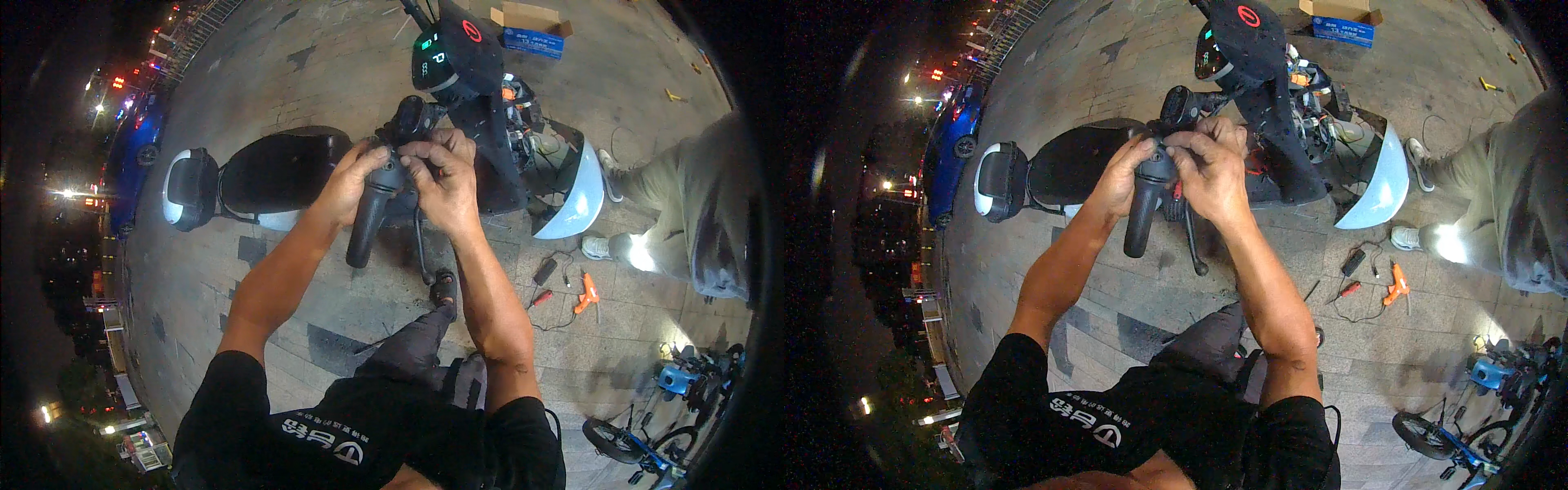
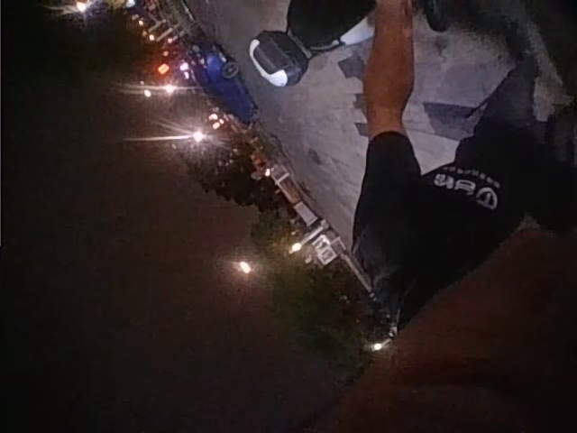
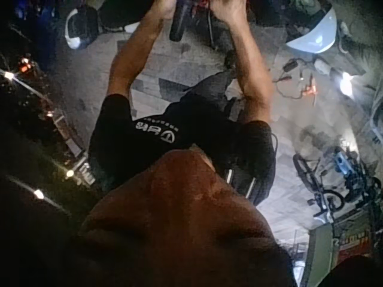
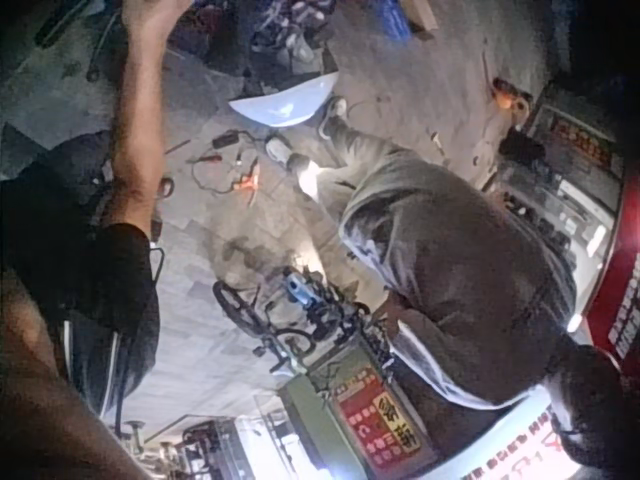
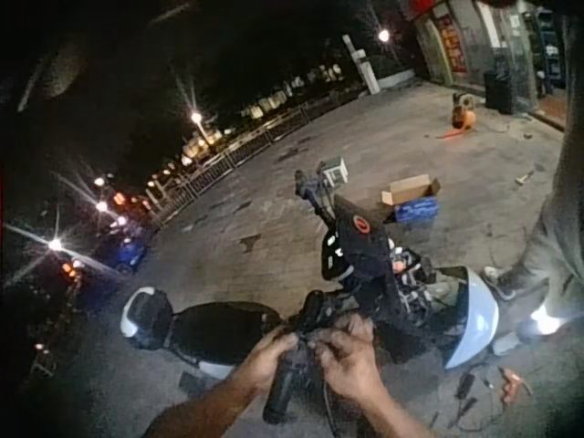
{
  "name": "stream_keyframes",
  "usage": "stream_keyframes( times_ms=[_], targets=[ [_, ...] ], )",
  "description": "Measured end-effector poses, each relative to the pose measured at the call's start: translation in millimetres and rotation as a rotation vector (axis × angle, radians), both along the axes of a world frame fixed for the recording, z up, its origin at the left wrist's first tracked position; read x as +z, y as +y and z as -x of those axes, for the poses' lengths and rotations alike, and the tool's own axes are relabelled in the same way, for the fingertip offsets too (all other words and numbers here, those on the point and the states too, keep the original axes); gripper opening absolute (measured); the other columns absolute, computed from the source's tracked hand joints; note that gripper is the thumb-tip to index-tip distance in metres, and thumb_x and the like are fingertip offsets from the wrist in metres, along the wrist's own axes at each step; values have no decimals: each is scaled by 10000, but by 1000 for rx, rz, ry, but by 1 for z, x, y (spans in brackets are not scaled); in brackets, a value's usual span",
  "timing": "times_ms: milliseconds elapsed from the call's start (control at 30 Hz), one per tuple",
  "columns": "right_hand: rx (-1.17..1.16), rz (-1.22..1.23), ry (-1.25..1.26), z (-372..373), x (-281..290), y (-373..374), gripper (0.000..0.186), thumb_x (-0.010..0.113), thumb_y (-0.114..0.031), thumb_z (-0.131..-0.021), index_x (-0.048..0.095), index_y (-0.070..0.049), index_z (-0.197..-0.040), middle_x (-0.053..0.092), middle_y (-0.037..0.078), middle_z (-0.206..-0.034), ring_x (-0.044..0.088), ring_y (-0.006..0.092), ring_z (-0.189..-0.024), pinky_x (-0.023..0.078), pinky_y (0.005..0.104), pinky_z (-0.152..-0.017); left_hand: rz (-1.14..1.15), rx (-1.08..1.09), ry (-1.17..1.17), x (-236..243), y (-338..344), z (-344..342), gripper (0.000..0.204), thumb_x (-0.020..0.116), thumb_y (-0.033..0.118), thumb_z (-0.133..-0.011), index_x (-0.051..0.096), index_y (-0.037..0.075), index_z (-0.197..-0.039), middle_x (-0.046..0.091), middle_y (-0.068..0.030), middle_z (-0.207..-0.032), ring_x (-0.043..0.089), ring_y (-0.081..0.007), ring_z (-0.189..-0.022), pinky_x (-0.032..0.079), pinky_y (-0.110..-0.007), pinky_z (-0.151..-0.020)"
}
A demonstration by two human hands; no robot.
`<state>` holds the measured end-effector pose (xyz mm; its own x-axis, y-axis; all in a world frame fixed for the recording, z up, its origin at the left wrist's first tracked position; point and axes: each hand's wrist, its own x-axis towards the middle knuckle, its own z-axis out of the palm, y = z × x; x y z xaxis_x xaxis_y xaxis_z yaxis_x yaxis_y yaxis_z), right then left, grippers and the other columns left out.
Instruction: The person uses a red-handled screwdriver to tighten screws on the left handlebar grip of a scooter. They then remove the grip, reposition it, and reattach it, repeating the process on the right handlebar.
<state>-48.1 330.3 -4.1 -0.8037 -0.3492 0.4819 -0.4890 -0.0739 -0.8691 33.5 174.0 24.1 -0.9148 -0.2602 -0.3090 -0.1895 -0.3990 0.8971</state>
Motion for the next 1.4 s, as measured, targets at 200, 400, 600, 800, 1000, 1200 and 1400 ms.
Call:
stream_keyframes(
  times_ms=[200, 400, 600, 800, 1000, 1200, 1400],
  targets=[
    [-54, -52, 3, 3, 2, -1, 191, 749, -50, -731, 748, -109, -912, 545, 109, -1080, 485, 276, -1077, 402, 375, -927, 35, -49, 1, 3, -1, -1, 325, 601, 227, -933, 499, 28, -1169, 608, -84, -964, 630, -184, -819, 546, -334, -719],
    [37, 43, -196, 1, -9, -8, 172, 757, -66, -750, 747, -92, -920, 526, 140, -1180, 483, 292, -1198, 408, 378, -992, 33, -31, 8, 3, 1, 1, 303, 601, 237, -935, 518, 29, -1139, 614, -75, -943, 630, -172, -786, 538, -317, -704],
    [111, 16, -169, 8, -8, -5, 167, 755, -60, -753, 740, -69, -919, 519, 147, -1187, 498, 285, -1183, 414, 369, -989, 114, -12, -13, 3, 3, 0, 307, 540, 282, -958, 532, 22, -1121, 626, -81, -908, 634, -172, -766, 542, -313, -680],
    [128, 155, -331, 3, -9, -13, 144, 760, -50, -744, 715, -59, -881, 537, 140, -1132, 518, 266, -1116, 436, 370, -941, 130, -29, -5, 5, 5, -1, 324, 546, 294, -956, 529, 23, -1133, 623, -89, -917, 634, -176, -765, 540, -309, -680],
    [-15, 107, -586, 0, -6, -18, 356, 760, -72, -719, 502, -6, -955, 592, 163, -979, 590, 277, -954, 505, 394, -801, 126, 56, -51, 6, 6, 2, 379, 615, 275, -927, 524, 22, -1194, 638, -91, -973, 644, -167, -829, 540, -308, -729],
    [219, 271, -692, 11, -2, -12, 689, 759, -75, -698, 367, 5, -1259, 524, 215, -1176, 566, 305, -1074, 499, 374, -897, 152, -134, -20, 15, 12, 9, 326, 484, 273, -957, 545, 0, -1124, 631, -94, -881, 621, -173, -735, 525, -300, -680],
    [-39, 370, -774, -16, -190, 54, 244, 642, -73, -893, 574, -12, -1120, 624, 57, -994, 597, 150, -938, 487, 292, -846, 163, 123, -88, 3, -8, -16, 512, 501, 385, -948, 511, -21, -1261, 637, -151, -1101, 647, -286, -913, 523, -407, -801]
  ],
)
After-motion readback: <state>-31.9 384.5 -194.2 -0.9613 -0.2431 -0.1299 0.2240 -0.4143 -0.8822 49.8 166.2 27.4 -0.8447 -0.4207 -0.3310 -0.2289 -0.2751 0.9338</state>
